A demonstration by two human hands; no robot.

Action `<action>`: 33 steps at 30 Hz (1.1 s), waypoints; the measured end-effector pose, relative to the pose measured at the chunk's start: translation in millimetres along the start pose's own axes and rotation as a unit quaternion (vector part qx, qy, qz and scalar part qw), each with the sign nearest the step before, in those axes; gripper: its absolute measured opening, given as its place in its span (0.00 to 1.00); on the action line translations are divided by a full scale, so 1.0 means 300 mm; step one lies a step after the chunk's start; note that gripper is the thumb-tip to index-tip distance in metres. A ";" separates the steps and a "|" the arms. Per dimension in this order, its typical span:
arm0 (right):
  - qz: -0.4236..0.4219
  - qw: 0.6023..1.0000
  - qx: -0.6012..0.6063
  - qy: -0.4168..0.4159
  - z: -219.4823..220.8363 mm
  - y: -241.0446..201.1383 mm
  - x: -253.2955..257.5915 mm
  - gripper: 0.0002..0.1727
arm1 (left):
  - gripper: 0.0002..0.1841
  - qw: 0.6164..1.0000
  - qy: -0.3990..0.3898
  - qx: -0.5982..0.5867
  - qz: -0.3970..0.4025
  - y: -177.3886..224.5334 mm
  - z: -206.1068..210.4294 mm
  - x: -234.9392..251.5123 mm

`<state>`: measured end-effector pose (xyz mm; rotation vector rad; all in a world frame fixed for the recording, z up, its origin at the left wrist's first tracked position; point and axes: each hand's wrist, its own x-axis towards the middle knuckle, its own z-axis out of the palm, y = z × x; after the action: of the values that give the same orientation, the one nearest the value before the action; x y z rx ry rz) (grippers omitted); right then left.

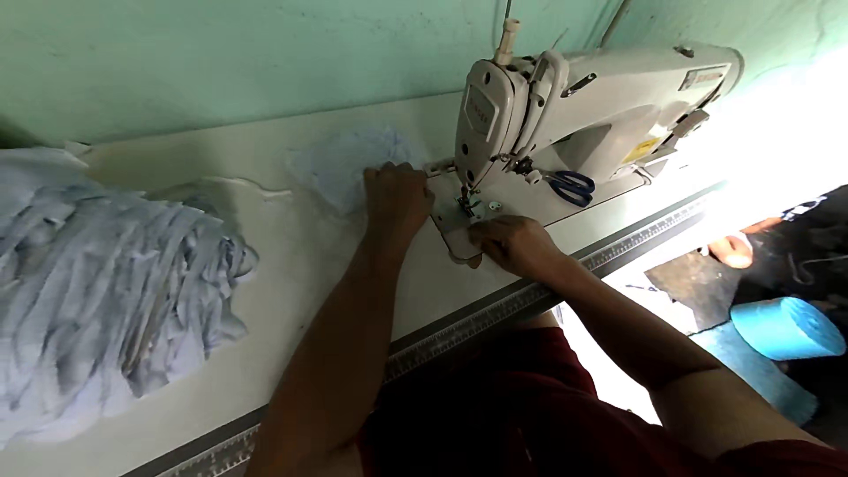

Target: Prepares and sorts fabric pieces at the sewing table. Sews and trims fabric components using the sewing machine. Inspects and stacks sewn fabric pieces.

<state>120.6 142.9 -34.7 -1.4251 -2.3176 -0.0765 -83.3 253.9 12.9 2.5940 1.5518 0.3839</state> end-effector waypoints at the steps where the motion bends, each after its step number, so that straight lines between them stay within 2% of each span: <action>1: 0.000 1.000 0.000 0.003 -0.004 -0.009 -0.013 0.13 | 0.15 1.000 0.009 0.025 -0.016 -0.008 -0.004 0.004; 8: 0.023 0.998 0.023 0.060 0.002 -0.012 -0.078 0.13 | 0.13 0.992 0.067 0.071 -0.082 -0.053 -0.023 0.019; 16: 0.014 0.997 0.016 0.076 0.007 -0.009 -0.072 0.13 | 0.13 0.981 0.150 0.065 -0.107 -0.123 -0.031 0.027; 24: 0.026 0.997 0.015 0.070 0.007 -0.013 -0.076 0.13 | 0.13 0.973 0.177 0.005 -0.149 -0.226 -0.084 -0.001; 33: 0.029 0.996 0.022 0.077 0.009 -0.014 -0.075 0.13 | 0.15 0.955 0.213 0.006 -0.205 -0.348 -0.120 -0.043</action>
<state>124.7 122.8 -44.9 -1.4129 -2.1400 -0.1136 -187.5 290.9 23.6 2.2014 2.1660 0.9318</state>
